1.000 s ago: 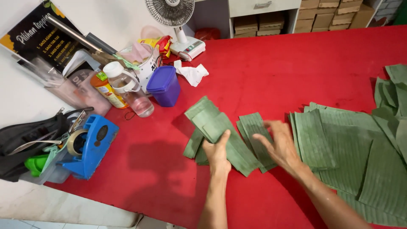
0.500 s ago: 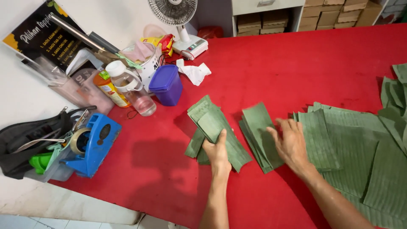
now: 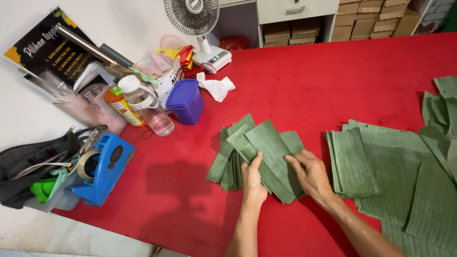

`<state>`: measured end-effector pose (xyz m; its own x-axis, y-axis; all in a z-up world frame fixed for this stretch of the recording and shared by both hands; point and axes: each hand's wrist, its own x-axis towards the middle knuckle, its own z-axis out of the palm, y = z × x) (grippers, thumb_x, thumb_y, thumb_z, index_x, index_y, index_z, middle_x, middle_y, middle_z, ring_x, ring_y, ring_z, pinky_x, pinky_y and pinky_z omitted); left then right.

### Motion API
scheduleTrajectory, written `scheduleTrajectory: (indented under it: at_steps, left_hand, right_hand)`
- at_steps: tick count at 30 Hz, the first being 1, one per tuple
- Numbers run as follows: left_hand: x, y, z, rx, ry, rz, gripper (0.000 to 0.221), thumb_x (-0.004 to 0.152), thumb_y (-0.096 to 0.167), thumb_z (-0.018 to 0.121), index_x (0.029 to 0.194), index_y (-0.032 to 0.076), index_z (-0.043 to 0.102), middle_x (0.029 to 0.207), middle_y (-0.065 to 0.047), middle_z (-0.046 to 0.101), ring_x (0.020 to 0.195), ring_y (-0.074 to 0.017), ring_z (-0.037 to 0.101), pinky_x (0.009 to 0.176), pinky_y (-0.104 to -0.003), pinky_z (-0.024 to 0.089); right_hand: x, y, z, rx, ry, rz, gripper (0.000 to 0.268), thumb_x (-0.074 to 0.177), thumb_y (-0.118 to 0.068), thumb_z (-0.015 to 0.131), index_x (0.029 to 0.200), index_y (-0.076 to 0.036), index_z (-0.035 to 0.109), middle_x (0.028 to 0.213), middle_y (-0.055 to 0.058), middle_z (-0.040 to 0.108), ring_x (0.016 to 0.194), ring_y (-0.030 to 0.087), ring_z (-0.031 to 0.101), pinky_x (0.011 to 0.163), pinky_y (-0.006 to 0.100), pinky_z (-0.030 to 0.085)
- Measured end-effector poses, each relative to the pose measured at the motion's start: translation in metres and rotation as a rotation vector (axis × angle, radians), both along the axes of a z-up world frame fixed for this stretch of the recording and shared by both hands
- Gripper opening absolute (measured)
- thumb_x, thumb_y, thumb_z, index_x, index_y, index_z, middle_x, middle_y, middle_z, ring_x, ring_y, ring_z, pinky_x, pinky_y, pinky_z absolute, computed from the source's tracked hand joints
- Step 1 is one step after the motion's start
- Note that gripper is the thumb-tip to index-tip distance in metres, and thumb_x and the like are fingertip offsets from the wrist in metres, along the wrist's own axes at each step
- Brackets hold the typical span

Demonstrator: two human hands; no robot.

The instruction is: Sorting, stacking, and trimming banana leaves on a red table for food packaging.

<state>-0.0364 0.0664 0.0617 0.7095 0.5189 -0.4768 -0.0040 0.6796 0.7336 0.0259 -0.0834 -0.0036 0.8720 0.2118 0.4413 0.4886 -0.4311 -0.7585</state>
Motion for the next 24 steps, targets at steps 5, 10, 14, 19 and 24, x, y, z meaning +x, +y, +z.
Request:
scheduleTrajectory:
  at_steps: [5, 10, 14, 19, 24]
  left_hand:
    - [0.006, 0.005, -0.014, 0.16, 0.0, 0.019, 0.047, 0.085, 0.022, 0.085, 0.119, -0.001, 0.063, 0.106, -0.012, 0.064, 0.102, -0.0173, 0.061, 0.092, -0.04, 0.055]
    - [0.001, 0.005, 0.005, 0.22, -0.058, 0.086, 0.041, 0.083, 0.013, 0.086, 0.116, -0.003, 0.07, 0.101, -0.012, 0.069, 0.095, -0.0165, 0.064, 0.087, -0.04, 0.057]
    - [0.001, 0.003, 0.003, 0.253, -0.126, 0.063, 0.038, 0.079, 0.007, 0.087, 0.113, -0.001, 0.073, 0.099, -0.01, 0.074, 0.089, -0.0151, 0.068, 0.08, -0.036, 0.06]
    - [-0.005, -0.002, 0.001, 0.22, -0.124, -0.001, 0.04, 0.08, 0.014, 0.089, 0.116, 0.005, 0.075, 0.106, -0.008, 0.076, 0.097, -0.0132, 0.067, 0.087, -0.037, 0.058]
    - [0.003, 0.002, -0.004, 0.188, -0.046, -0.015, 0.051, 0.086, 0.02, 0.084, 0.128, -0.004, 0.068, 0.117, -0.013, 0.069, 0.114, -0.0174, 0.061, 0.099, -0.042, 0.052]
  right_hand:
    - [0.023, -0.018, -0.027, 0.156, 0.113, -0.108, 0.023, 0.1, -0.026, 0.073, 0.083, -0.011, 0.069, 0.067, 0.005, 0.057, 0.07, 0.014, 0.053, 0.067, 0.034, 0.048]
    - [0.012, -0.024, 0.009, -0.201, -0.206, -0.237, 0.029, 0.098, -0.029, 0.075, 0.116, -0.007, 0.069, 0.094, 0.012, 0.062, 0.093, 0.033, 0.061, 0.089, 0.043, 0.05]
    - [-0.006, 0.002, 0.014, -0.053, -0.136, 0.046, 0.031, 0.083, -0.034, 0.085, 0.098, -0.011, 0.07, 0.086, 0.009, 0.067, 0.089, 0.03, 0.066, 0.088, 0.043, 0.051]
    - [-0.002, 0.003, -0.005, 0.033, 0.028, 0.078, 0.029, 0.081, -0.029, 0.087, 0.076, -0.011, 0.065, 0.07, 0.006, 0.064, 0.072, 0.024, 0.064, 0.075, 0.038, 0.053]
    - [0.02, -0.006, -0.027, 0.117, 0.068, 0.078, 0.044, 0.097, -0.029, 0.074, 0.06, -0.01, 0.058, 0.059, 0.005, 0.055, 0.062, 0.018, 0.054, 0.068, 0.032, 0.049]
